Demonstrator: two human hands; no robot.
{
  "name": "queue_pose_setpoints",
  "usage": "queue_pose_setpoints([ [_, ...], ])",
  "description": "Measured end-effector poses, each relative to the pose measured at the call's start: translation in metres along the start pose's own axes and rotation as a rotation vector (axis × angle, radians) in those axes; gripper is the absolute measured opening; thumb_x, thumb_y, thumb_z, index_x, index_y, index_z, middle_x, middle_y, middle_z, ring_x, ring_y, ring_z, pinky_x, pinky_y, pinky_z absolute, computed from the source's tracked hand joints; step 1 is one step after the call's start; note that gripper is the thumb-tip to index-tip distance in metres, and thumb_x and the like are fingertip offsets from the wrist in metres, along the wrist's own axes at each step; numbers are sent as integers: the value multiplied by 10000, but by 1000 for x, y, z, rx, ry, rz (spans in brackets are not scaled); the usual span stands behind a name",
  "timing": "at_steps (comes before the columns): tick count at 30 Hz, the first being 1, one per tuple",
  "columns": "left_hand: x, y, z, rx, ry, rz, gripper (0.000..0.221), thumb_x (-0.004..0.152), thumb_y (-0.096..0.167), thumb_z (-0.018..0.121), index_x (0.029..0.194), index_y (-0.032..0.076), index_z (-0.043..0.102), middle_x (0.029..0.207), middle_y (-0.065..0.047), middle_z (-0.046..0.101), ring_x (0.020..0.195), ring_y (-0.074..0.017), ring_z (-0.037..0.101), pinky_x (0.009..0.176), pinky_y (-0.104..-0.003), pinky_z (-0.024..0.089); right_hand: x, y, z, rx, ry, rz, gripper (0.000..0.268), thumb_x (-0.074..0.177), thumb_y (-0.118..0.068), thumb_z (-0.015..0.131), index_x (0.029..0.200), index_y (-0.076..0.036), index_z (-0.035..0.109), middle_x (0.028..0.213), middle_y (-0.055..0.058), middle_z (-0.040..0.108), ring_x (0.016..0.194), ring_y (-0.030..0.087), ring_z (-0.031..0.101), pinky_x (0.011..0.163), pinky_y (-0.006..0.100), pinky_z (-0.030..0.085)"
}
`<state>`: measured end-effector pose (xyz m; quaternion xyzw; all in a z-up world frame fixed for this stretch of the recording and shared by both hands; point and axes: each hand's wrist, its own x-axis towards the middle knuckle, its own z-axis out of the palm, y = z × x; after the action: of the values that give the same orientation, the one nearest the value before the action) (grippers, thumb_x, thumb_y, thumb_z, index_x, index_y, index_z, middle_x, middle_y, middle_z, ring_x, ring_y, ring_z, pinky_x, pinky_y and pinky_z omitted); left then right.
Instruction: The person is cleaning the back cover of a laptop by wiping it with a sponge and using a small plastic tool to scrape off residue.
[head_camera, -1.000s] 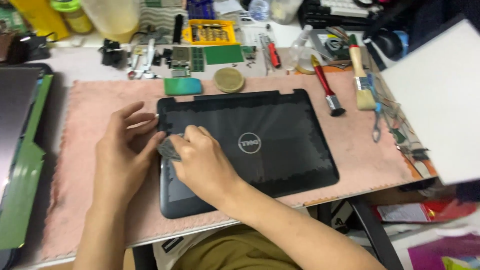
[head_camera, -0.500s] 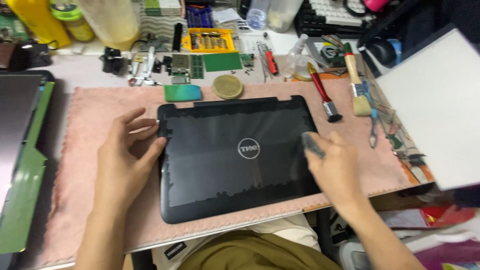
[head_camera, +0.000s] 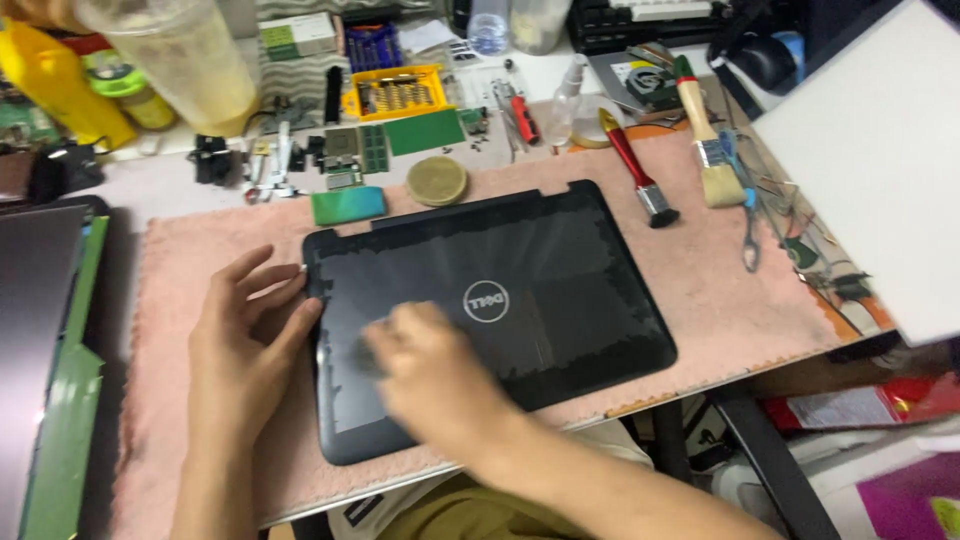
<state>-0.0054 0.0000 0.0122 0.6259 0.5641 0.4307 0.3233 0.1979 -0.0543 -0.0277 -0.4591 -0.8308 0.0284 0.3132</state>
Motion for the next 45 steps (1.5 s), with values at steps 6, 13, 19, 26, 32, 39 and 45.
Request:
queue_pose_setpoints([
  [6, -1, 13, 0, -14, 3, -64, 631, 989, 42, 817, 1571, 78, 575, 1421, -161, 780, 1325, -238, 792, 1206, -356, 574, -88, 100, -144, -139, 3, 640, 435, 975, -82, 863, 1401, -169, 847, 975, -16, 781, 719, 115, 667, 620, 244, 638],
  [13, -1, -1, 3, -31, 28, 11, 630, 982, 48, 829, 1561, 51, 581, 1462, -203, 762, 1314, -274, 803, 1183, -378, 594, -122, 111, -130, -337, 172, 384, 331, 1033, -14, 839, 1356, 57, 852, 831, 80, 458, 712, 257, 528, 635, 443, 460],
  [19, -2, -2, 3, -37, 24, 13, 627, 973, 59, 842, 1548, 71, 591, 1484, -189, 765, 1324, -249, 811, 1191, -368, 607, -59, 1, -23, -180, 70, 159, 682, 797, 10, 809, 1477, 5, 754, 1048, 127, 615, 1002, 325, 612, 852, 419, 562],
  [26, -3, 5, -7, -138, 91, 21, 300, 1138, 170, 630, 1413, 64, 688, 1422, -136, 794, 1301, -241, 833, 1123, -335, 641, 12, -65, 10, 389, 38, 83, 358, 880, 15, 787, 1236, 50, 780, 924, 191, 629, 874, 392, 647, 822, 471, 554],
  [32, -18, 39, -27, -304, -243, -32, 557, 1058, 425, 568, 1362, 42, 835, 1366, -97, 902, 1237, -169, 823, 1095, -318, 658, 55, -23, -58, 620, -97, 392, 225, 1008, -324, 808, 1106, -140, 891, 1007, -13, 932, 913, 77, 800, 839, 305, 618],
  [39, -15, 34, -23, -84, -241, -87, 87, 958, 215, 940, 1006, 162, 892, 816, 65, 807, 690, -60, 609, 650, -261, 516, 89, 20, -80, 688, -435, 659, 362, 1090, -394, 683, 1136, -96, 884, 958, 22, 849, 813, 144, 823, 828, 282, 640],
  [45, -7, 21, -33, -255, -73, -266, 107, 919, 44, 842, 1009, 101, 840, 929, -23, 867, 863, -117, 765, 790, -245, 617, 121, 26, -84, 708, -455, 777, 460, 967, -250, 847, 1381, -55, 896, 1125, 72, 905, 895, 210, 864, 921, 351, 694],
])
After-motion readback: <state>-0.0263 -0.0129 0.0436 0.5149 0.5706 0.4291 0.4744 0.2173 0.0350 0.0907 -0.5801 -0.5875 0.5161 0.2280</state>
